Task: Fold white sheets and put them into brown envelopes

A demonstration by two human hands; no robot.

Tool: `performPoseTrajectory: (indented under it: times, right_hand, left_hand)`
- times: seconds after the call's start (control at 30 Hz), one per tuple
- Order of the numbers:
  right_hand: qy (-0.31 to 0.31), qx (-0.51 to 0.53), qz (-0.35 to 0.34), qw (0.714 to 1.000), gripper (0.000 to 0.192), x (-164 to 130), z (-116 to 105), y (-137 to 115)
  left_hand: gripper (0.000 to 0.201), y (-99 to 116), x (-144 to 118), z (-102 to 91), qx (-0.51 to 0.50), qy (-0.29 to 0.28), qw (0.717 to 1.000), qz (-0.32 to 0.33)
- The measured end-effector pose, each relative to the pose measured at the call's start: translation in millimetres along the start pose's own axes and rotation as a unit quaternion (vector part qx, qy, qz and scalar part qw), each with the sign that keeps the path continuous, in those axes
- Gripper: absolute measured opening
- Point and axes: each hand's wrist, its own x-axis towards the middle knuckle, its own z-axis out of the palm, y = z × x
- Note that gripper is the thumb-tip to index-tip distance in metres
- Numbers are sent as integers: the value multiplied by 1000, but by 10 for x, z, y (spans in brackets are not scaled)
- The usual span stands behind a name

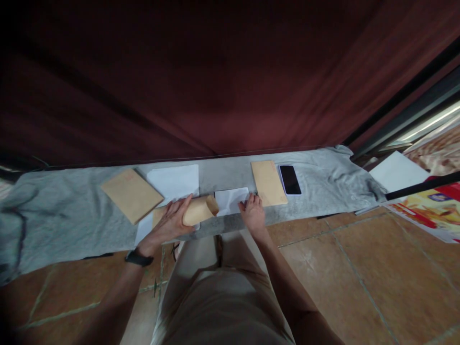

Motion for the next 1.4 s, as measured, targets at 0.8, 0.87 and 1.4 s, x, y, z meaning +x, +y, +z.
performPoseTrajectory:
  times: [0.8, 0.87, 1.4]
  right_hand:
    - [-38, 69, 63, 995, 25, 191, 61, 56]
    - [-46, 118, 59, 990, 19, 164, 28, 95]
    - [6, 516, 97, 851, 43, -81, -215, 321]
  left_hand:
    - [115, -35, -4, 49, 14, 9, 1000, 8]
    - [115, -28, -3, 45, 15, 7, 1000, 4]
    - [116, -24, 4, 57, 14, -5, 1000, -10]
